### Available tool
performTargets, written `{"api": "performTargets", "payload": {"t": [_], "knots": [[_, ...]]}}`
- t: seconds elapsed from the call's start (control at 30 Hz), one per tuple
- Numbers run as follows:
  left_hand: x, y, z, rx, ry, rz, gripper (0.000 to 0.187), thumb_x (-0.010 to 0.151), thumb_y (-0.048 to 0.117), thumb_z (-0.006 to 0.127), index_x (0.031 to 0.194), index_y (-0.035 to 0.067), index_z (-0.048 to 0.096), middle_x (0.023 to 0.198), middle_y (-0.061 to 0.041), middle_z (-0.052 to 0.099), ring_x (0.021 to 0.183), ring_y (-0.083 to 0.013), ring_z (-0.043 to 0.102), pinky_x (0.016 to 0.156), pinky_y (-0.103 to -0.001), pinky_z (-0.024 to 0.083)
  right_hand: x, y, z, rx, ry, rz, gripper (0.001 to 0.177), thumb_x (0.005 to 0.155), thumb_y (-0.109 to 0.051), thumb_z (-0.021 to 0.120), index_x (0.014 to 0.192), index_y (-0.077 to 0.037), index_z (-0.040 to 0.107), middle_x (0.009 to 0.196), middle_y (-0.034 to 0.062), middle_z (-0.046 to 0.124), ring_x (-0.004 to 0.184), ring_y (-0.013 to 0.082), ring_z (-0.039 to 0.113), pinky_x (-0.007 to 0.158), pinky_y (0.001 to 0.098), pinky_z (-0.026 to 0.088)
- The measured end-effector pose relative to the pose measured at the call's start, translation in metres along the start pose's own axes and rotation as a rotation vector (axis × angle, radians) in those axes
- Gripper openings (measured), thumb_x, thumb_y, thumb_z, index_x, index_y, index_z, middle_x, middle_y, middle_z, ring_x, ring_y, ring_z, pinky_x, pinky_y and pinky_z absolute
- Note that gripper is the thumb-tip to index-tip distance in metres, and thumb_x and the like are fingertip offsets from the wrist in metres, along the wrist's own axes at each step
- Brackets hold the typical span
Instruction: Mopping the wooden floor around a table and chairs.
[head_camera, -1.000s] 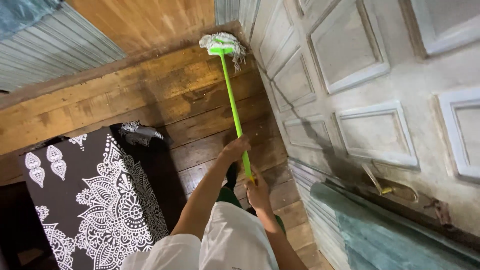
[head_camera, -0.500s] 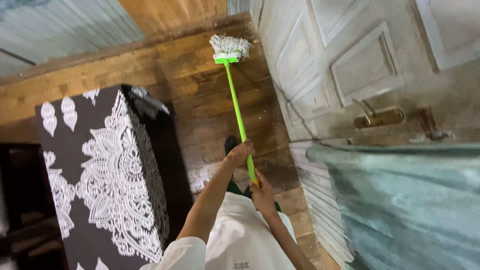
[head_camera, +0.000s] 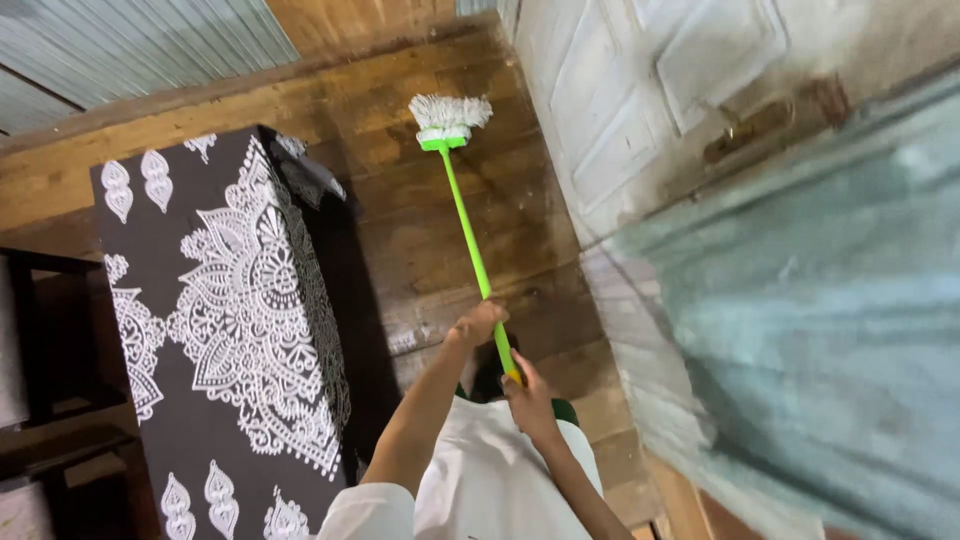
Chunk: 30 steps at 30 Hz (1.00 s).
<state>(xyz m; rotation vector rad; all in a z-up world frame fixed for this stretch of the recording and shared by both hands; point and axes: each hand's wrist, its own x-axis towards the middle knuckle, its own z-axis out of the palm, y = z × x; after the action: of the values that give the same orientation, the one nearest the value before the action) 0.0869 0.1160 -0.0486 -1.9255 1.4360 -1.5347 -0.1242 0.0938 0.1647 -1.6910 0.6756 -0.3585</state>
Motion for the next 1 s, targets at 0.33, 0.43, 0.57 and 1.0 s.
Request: {"api": "performTargets", "payload": {"t": [0.33,0.43,0.57,1.0], "knots": [[-0.062,-0.009,-0.129,-1.498,-0.763,-0.070,0.020,0.085,0.003,0.060,0.097,0.015,0.071,0.108,-0.011,0.072,0.116,-0.0283,0.064,0.116,-0.038,0.035,-0.137,-0.004,0.017,-0.038,-0.009,0.307,0.054,0.093,-0.018,0.065,0.145,-0.010,0.055,0.087,0.0063,0.068,0.075,0.0148,0.063,0.071,0.0298,0.054],[-0.075,-0.007,-0.159,-1.511,-0.705,-0.181,0.021,0.085,0.005,0.061,0.099,0.016,0.072,0.114,-0.012,0.071,0.117,-0.0288,0.063,0.109,-0.037,0.042,-0.166,-0.016,0.013,0.045,-0.036,0.459,0.055,0.094,-0.017,0.062,0.148,-0.013,0.055,0.079,0.0072,0.063,0.067,0.0166,0.055,0.064,0.0331,0.048],[-0.090,-0.002,-0.198,-1.658,-0.528,-0.171,0.021,0.079,0.017,0.073,0.099,0.012,0.072,0.107,-0.013,0.068,0.116,-0.0281,0.060,0.116,-0.041,0.046,-0.216,0.009,0.010,0.061,-0.006,0.360,0.055,0.091,-0.012,0.061,0.146,-0.011,0.059,0.082,0.0022,0.065,0.066,0.0098,0.054,0.060,0.0280,0.048],[-0.064,0.030,-0.346,-1.262,-1.111,0.264,0.039,0.079,0.005,0.076,0.117,0.016,0.075,0.116,-0.011,0.070,0.121,-0.0301,0.061,0.123,-0.039,0.037,-0.348,0.069,-0.045,0.425,0.006,0.637,0.056,0.096,-0.007,0.062,0.149,-0.023,0.055,0.071,0.0000,0.055,0.044,0.0066,0.038,0.038,0.0264,0.030]]}}
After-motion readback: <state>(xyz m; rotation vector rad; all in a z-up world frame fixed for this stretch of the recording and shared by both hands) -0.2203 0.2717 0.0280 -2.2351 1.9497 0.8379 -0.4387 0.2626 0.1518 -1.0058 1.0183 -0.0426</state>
